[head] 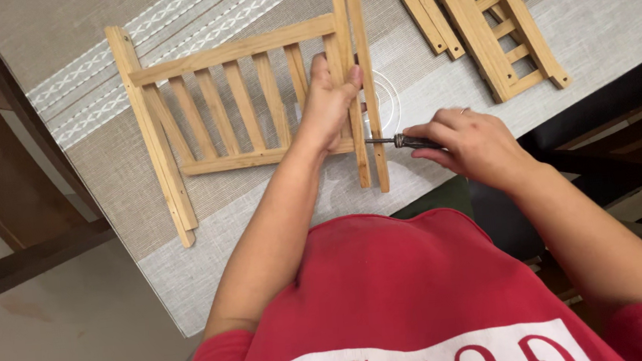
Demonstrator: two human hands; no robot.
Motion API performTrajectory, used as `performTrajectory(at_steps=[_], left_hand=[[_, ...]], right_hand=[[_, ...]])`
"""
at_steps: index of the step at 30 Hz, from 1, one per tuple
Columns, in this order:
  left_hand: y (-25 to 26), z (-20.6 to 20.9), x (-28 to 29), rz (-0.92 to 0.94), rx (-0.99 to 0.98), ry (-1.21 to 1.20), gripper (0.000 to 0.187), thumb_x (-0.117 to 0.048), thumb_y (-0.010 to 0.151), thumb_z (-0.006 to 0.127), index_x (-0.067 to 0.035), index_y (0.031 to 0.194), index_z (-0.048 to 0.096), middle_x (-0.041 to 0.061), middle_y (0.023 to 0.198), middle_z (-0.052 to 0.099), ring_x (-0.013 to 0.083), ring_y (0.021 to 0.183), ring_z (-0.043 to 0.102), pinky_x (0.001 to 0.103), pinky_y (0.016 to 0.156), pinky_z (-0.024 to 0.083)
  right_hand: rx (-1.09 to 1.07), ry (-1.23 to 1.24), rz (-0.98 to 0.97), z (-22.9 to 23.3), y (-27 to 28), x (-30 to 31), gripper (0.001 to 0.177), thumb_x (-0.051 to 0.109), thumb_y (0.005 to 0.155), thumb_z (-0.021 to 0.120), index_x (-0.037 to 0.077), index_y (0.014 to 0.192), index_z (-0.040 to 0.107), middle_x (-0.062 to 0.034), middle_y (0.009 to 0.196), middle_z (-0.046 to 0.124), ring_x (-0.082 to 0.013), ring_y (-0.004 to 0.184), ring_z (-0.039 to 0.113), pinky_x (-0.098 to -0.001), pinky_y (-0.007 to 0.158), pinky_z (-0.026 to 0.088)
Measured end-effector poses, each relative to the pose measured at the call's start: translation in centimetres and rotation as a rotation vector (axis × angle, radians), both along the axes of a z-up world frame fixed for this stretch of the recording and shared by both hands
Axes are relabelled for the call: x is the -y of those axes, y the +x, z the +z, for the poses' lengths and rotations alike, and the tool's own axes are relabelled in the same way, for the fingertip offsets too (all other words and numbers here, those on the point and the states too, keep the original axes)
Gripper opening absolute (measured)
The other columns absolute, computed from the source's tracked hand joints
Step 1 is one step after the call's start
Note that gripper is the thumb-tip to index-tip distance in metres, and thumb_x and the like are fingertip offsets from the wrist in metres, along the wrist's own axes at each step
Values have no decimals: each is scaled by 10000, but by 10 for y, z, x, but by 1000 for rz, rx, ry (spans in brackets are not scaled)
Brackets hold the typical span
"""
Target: The person assembles a small wooden rack by aligning side frames with a slatted base and securing them with a screwdriver. They repeatedly attach and detach components to test fit, then fasten screws to complete the assembly.
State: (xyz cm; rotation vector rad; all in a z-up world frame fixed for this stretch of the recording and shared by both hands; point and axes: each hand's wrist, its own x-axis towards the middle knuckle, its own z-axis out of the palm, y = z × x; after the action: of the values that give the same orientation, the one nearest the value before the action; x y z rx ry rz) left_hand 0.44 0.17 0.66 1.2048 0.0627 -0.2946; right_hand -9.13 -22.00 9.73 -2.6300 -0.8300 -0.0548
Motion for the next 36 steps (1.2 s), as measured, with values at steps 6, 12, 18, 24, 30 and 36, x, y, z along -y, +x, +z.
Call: performTrajectory(at_steps=[6, 12, 18, 24, 30, 36], left_hand=[[-1, 7, -4, 11, -56, 32, 317, -140, 1007, 623, -4, 1231, 445, 102, 1019, 657, 161, 892, 667, 328, 748, 608], [-1, 2, -2, 33, 11, 49, 363, -138, 1013, 638, 7, 1296, 462, 104, 1040, 654, 156, 910, 643, 311, 783, 572], [-5, -1, 1, 11, -7, 72, 378, -140, 999, 634, 3, 1301, 457, 114, 1078, 679, 168, 967, 669, 311, 836, 577], [-5, -2, 2, 0, 13, 54, 391, -152, 1002, 639, 7, 1312, 460, 117, 1103, 680, 178, 1011, 666, 323, 885, 573], [2, -16, 10, -6, 37, 282, 407, -207, 973, 679, -21, 1284, 493, 110, 1115, 695, 194, 1039, 671, 333, 911, 553], [27, -43, 24, 63, -189, 397, 600, -296, 897, 702, -16, 1362, 447, 195, 1171, 687, 284, 1034, 695, 402, 845, 584]], right_hand=[[-19, 9, 1, 1, 0, 0, 342, 325, 878, 763, 194, 1189, 712, -58, 903, 629, -288, 864, 651, -397, 717, 536], [-221, 49, -85, 6, 0, -5, 321, 287, 887, 746, 163, 1180, 705, -64, 914, 677, -276, 829, 673, -388, 702, 543], [-609, 73, -236, 9, 5, -7, 292, 307, 933, 673, 158, 1183, 700, -48, 699, 692, -186, 604, 703, -335, 608, 547], [-722, 58, -274, 13, 9, -10, 279, 330, 968, 638, 146, 1165, 710, -74, 625, 669, -175, 529, 664, -329, 564, 534], [-863, -12, -336, 23, 23, 0, 300, 346, 977, 617, 173, 1212, 685, -106, 625, 710, -185, 545, 701, -335, 590, 556], [-648, 99, -555, -3, 48, 29, 345, 220, 967, 675, 108, 1292, 645, -164, 868, 706, -235, 664, 719, -400, 634, 545]])
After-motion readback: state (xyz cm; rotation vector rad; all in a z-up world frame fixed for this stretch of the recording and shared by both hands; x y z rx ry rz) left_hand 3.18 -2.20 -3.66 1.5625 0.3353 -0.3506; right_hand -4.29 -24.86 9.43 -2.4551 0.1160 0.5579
